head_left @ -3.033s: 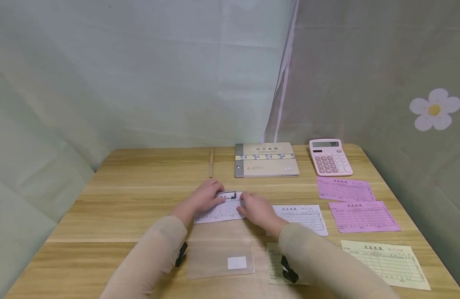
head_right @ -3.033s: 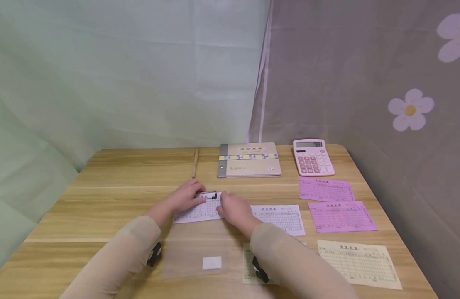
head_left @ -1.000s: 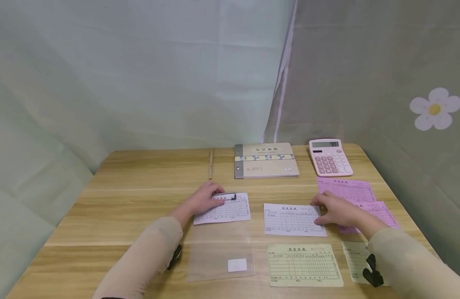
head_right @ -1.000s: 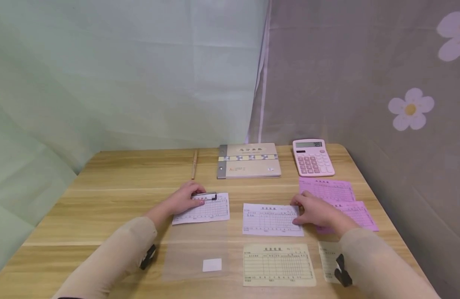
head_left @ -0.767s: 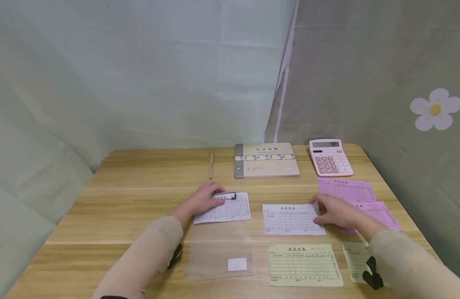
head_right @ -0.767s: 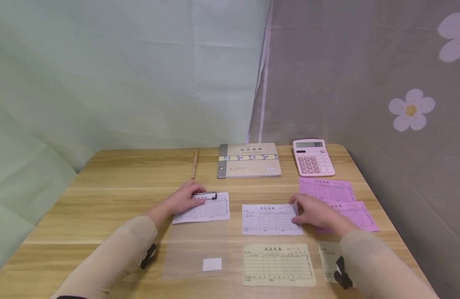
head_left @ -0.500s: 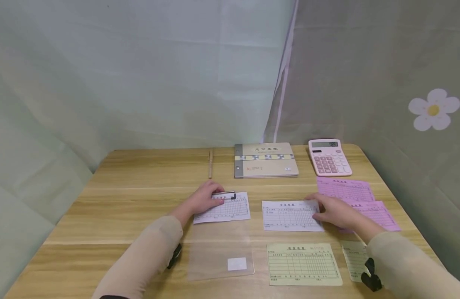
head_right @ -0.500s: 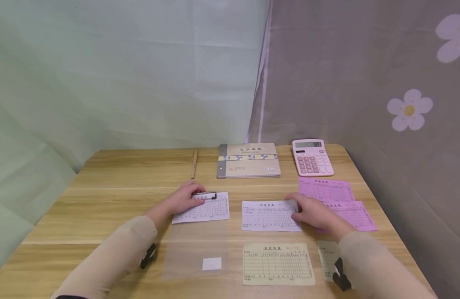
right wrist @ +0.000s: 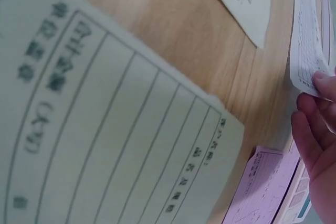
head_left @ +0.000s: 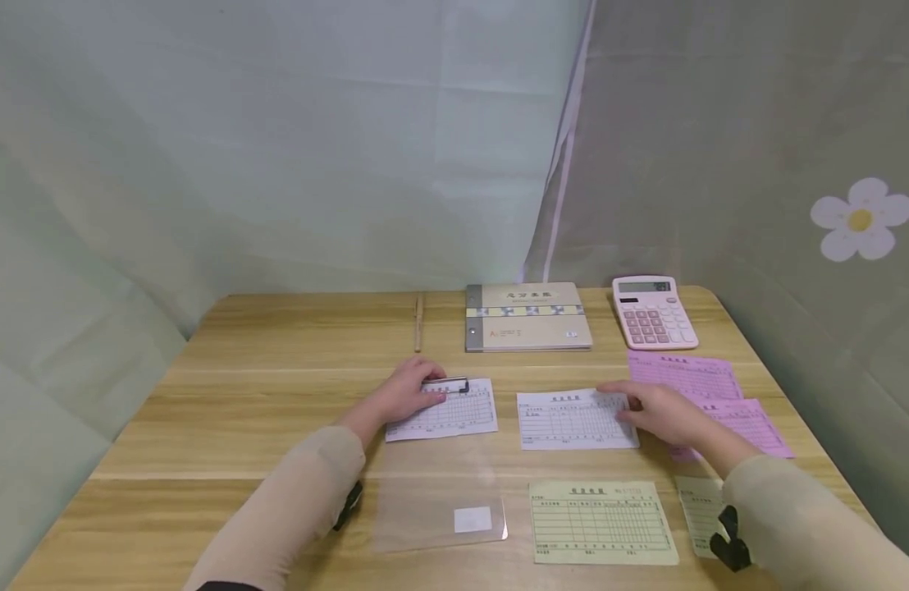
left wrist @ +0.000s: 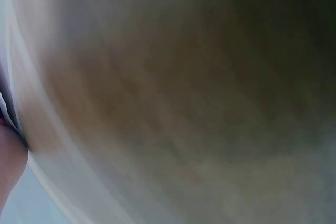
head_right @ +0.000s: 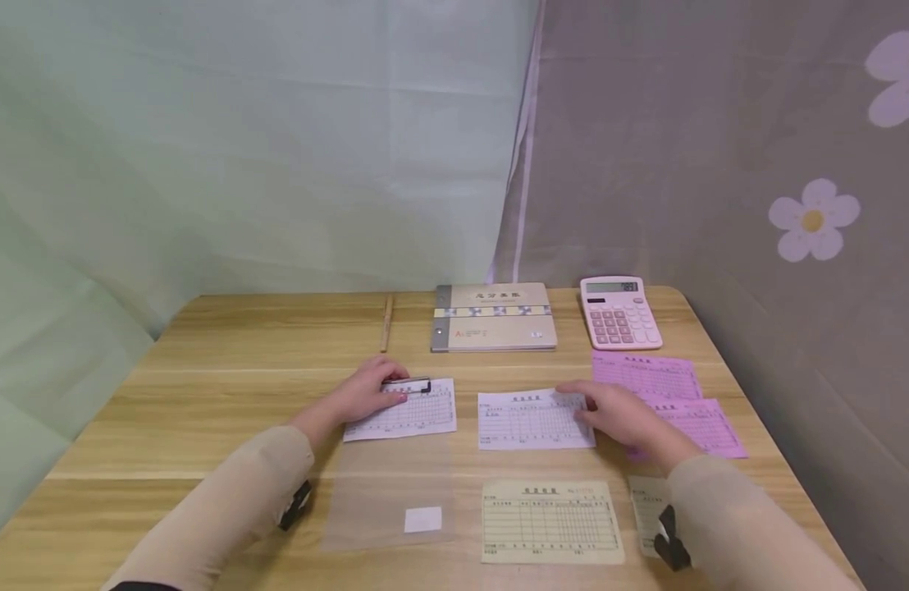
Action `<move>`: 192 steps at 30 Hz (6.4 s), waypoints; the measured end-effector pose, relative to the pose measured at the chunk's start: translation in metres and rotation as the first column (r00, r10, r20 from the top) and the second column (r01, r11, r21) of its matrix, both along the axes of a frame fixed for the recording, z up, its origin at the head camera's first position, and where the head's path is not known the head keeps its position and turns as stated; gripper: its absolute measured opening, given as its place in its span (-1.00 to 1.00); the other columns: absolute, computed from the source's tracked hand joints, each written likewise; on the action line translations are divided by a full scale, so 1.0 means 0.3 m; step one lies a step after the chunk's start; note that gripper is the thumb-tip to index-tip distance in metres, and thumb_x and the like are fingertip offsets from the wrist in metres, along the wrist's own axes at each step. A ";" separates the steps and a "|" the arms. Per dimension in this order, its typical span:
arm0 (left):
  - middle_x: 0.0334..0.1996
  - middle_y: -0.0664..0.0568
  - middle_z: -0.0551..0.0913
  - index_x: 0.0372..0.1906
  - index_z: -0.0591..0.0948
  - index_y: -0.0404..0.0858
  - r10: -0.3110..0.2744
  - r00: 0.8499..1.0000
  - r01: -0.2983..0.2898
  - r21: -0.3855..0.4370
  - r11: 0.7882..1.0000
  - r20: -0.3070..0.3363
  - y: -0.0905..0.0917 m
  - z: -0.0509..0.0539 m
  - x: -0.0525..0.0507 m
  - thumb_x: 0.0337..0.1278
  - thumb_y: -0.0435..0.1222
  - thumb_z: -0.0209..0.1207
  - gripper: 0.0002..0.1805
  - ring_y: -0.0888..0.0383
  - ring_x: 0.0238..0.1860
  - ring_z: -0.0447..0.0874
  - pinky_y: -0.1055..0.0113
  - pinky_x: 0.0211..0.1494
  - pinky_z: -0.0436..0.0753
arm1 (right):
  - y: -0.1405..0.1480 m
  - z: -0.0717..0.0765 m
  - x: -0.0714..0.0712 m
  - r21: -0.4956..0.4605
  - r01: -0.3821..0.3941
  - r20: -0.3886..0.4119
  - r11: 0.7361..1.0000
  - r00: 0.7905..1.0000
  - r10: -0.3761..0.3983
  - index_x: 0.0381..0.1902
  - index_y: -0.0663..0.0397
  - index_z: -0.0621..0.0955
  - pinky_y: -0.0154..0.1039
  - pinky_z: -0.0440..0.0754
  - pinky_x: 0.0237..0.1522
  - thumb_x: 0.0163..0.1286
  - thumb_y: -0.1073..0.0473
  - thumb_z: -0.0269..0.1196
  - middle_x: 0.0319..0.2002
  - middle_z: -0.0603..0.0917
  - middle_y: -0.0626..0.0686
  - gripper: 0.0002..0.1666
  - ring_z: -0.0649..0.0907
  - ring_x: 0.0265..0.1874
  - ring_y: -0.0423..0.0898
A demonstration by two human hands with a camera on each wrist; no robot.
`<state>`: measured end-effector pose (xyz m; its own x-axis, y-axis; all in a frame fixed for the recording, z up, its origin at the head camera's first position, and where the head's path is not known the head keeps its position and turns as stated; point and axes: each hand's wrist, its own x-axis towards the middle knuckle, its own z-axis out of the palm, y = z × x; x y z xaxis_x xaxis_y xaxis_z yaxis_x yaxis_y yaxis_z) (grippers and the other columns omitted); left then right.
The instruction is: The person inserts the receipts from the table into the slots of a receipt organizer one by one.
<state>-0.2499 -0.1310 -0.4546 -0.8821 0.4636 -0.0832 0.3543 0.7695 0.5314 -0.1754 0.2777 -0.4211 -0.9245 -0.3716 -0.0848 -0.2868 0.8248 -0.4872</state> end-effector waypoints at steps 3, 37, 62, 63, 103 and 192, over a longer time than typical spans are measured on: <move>0.07 0.00 0.42 -0.01 0.55 -0.10 0.001 1.000 -0.001 0.005 1.000 -0.001 0.002 0.000 0.001 0.13 -0.13 0.23 -0.68 0.01 0.15 0.34 0.06 0.25 0.29 | -0.005 -0.001 -0.006 -0.006 -0.015 -0.040 1.000 0.999 0.014 0.13 -0.02 0.55 0.03 0.55 -0.09 0.24 0.27 0.25 -0.04 0.62 0.12 -0.54 0.61 -0.15 0.04; 0.14 0.00 0.40 0.02 0.54 -0.07 0.011 1.000 -0.011 0.002 1.000 -0.004 -0.002 -0.013 -0.002 0.13 -0.09 0.23 -0.64 0.00 0.21 0.29 0.06 0.29 0.24 | -0.100 0.103 -0.061 -0.264 0.057 0.053 0.963 0.998 -0.045 0.16 -0.09 0.52 -0.03 0.55 -0.09 0.36 0.07 0.16 0.21 0.46 0.15 -0.59 0.56 -0.02 0.10; 0.13 -0.04 0.41 0.02 0.55 -0.11 0.003 1.000 -0.002 0.013 1.000 -0.028 -0.001 -0.013 0.001 0.09 -0.11 0.25 -0.62 -0.04 0.20 0.30 0.02 0.27 0.26 | -0.400 -0.010 -0.084 -0.319 -0.151 0.192 0.936 0.956 0.220 0.03 0.00 0.59 -0.12 0.50 -0.09 0.26 0.26 0.22 -0.08 0.64 -0.02 -0.64 0.58 -0.24 -0.14; 0.14 -0.04 0.41 0.02 0.55 -0.11 0.004 1.000 -0.004 0.012 1.000 -0.024 -0.001 -0.013 0.001 0.10 -0.11 0.25 -0.62 -0.04 0.20 0.30 0.02 0.27 0.26 | -0.413 -0.014 -0.085 -0.319 -0.160 0.193 0.934 0.954 0.229 0.04 0.00 0.59 -0.10 0.50 -0.08 0.26 0.26 0.22 -0.06 0.63 -0.01 -0.64 0.58 -0.22 -0.14; 0.01 0.03 0.43 -0.06 0.55 -0.08 0.029 0.999 -0.029 0.045 0.999 -0.015 0.005 -0.019 -0.006 0.06 -0.16 0.27 -0.68 0.03 0.07 0.36 0.07 0.18 0.33 | -0.604 -0.067 -0.084 -0.139 -0.151 0.038 0.979 0.987 0.157 -0.07 0.12 0.58 -0.06 0.49 0.01 0.21 0.09 0.30 -0.12 0.59 0.11 -0.65 0.57 -0.12 -0.01; -0.12 0.01 0.53 -0.12 0.61 -0.17 -0.025 1.000 0.024 -0.063 0.998 -0.010 0.024 0.053 -0.008 0.10 -0.19 0.26 -0.75 0.05 -0.04 0.48 0.10 0.13 0.41 | -0.682 -0.054 -0.072 0.039 0.081 -0.024 0.996 0.997 -0.080 0.01 0.11 0.52 -0.17 0.55 -0.34 0.19 -0.09 0.32 -0.26 0.48 0.15 -0.46 0.49 -0.43 -0.07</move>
